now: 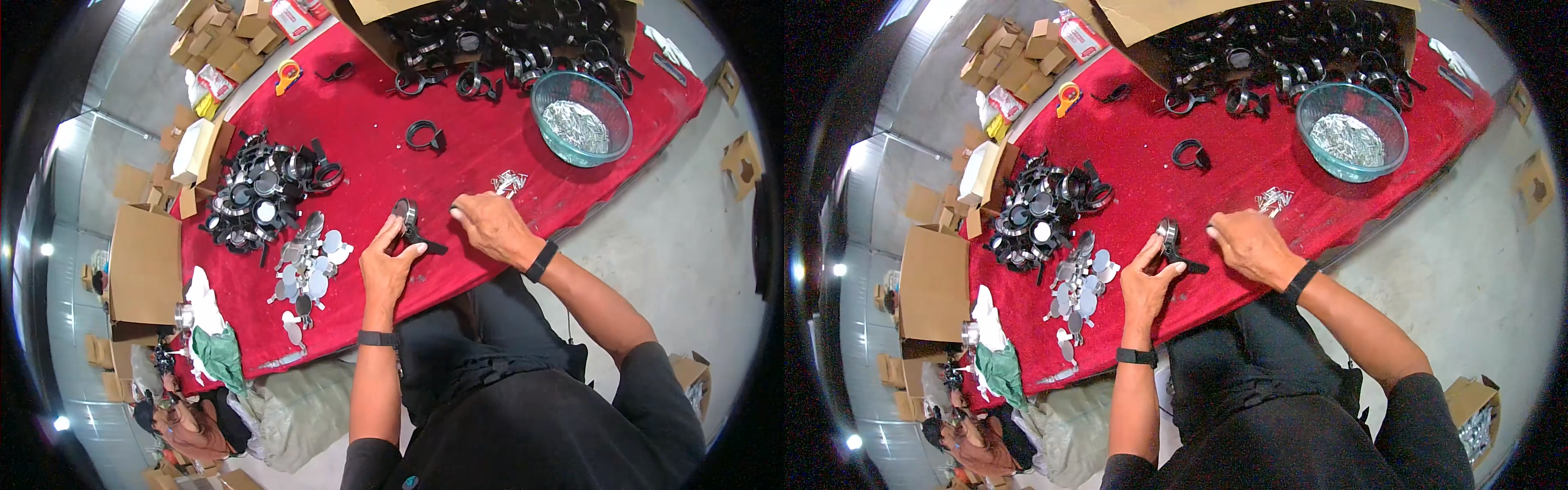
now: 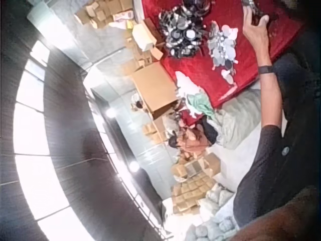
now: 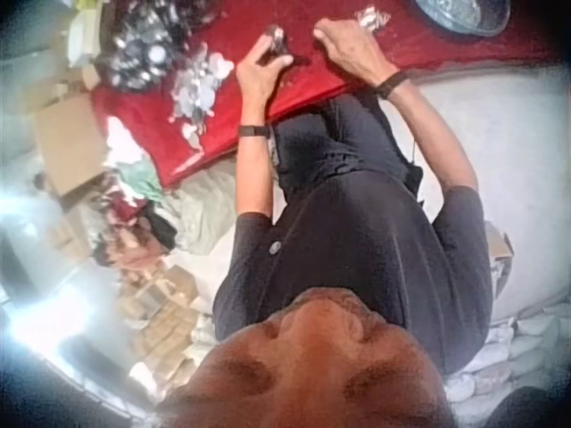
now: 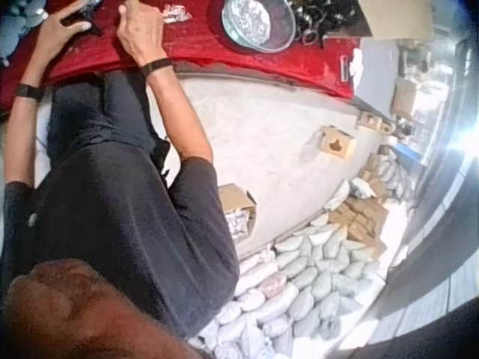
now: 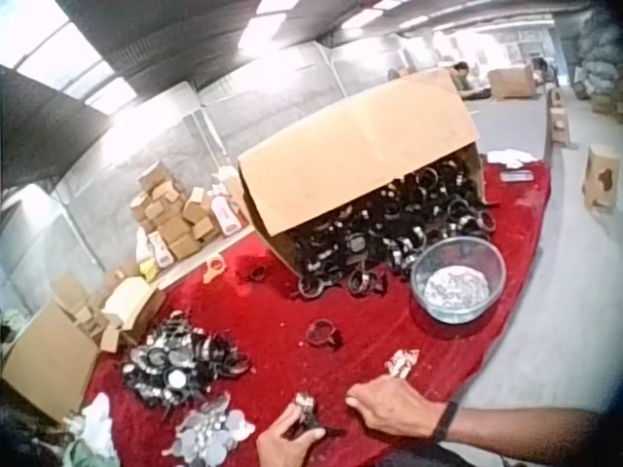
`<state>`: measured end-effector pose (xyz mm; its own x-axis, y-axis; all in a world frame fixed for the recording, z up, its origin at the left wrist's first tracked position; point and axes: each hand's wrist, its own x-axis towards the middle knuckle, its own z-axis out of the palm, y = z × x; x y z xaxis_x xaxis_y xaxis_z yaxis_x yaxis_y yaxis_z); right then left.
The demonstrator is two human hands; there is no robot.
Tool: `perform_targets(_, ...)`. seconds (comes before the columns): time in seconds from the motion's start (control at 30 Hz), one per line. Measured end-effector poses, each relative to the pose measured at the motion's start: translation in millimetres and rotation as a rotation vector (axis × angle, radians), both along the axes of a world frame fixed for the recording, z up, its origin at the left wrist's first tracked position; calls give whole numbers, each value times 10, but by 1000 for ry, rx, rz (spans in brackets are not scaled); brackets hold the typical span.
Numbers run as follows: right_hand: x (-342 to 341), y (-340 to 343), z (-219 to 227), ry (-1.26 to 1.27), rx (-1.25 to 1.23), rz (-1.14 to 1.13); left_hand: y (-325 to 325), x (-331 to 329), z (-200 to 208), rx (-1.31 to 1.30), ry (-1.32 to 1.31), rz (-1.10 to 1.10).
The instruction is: The person is assembling plastic and metal parts at a workstation.
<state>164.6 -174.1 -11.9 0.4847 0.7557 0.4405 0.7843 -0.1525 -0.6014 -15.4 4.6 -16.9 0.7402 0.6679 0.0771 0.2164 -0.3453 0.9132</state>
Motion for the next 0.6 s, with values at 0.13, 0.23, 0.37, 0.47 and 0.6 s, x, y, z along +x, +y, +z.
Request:
perform_targets(0.13,-139,237,166,25,-123,74,-63,164,79,254,85,0)
perform_targets(0.23,-170,363,207,-45,-209,74,-143,294,90,303,59,33)
perform_targets(0.37,-203,463,218,-144,-258,16,-143,343,52,385,37,41)
perform_targets(0.47,-221,551,201,-213,-268,-10,-135,359,6,314,15,77)
perform_targets(0.6,-159,650,152,-310,-350,1,-180,392,72,325,6,39)
